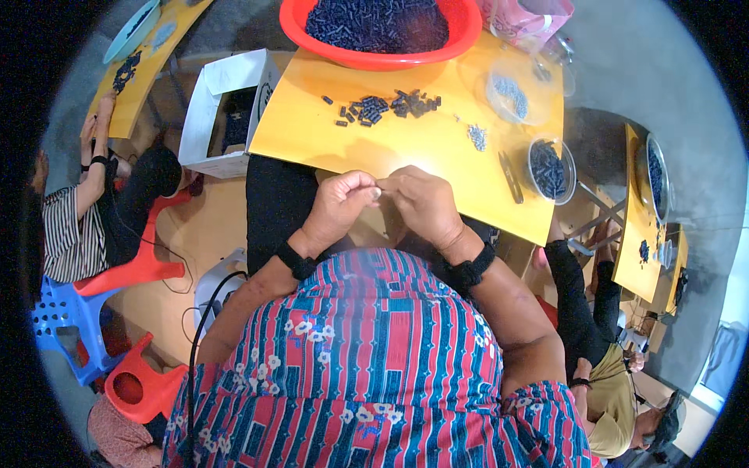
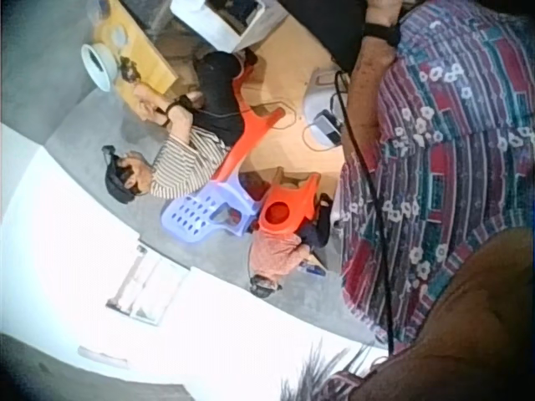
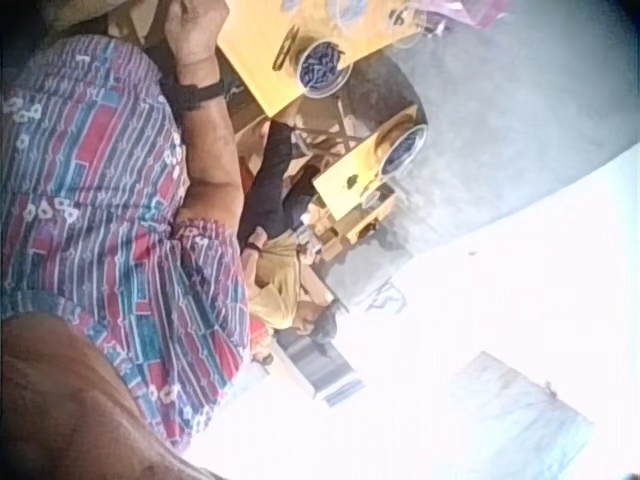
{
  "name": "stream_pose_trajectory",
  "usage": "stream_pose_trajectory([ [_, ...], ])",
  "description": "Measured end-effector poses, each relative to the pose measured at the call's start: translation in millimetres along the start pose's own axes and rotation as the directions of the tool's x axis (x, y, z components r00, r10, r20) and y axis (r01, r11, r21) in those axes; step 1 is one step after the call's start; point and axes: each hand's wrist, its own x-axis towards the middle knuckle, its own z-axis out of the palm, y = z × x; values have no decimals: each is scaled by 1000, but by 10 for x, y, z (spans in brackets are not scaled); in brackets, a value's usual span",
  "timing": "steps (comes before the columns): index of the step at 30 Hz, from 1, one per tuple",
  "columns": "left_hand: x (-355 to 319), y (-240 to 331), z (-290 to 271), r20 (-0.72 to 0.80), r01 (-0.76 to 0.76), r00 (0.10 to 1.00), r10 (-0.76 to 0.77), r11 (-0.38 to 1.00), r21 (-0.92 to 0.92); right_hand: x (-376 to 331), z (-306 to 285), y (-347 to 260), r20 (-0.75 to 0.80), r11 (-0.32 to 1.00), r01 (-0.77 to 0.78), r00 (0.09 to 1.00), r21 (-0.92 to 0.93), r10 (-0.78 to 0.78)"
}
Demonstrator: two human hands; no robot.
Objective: Assembling small blue plastic caps onto metal pins by hand.
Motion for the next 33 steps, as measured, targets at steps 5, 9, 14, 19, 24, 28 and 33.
stream_pose_trajectory([
  [5, 34, -61, -54, -10, -20, 1000, 21, 994, 111, -9, 33, -23, -21, 1000, -15, 1000, -14, 14],
  [9, 43, -104, -46, -45, -13, 999, 13, 1000, 0, 91, -16, -8, 27, 998, -64, 998, -12, 64],
  [14, 1, 31, -55, -7, 63, 998, -62, 996, 60, 249, -52, 120, 3, 986, -160, 987, -52, 160],
  [19, 4, 66, -69, 12, 47, 999, -50, 982, 183, 377, -91, 237, -170, 942, -255, 960, -219, 220],
  [24, 20, 113, -45, 23, 52, 998, -58, 974, 221, 557, -139, 229, -191, 953, -154, 976, -260, 106],
  [28, 20, 121, -36, 29, 51, 998, -59, 969, 241, 672, -142, 234, -180, 932, -129, 981, -339, 70],
  [33, -14, 163, 7, 25, 54, 998, -63, 960, 275, 654, -118, 334, -235, 886, -283, 950, -366, 206],
])
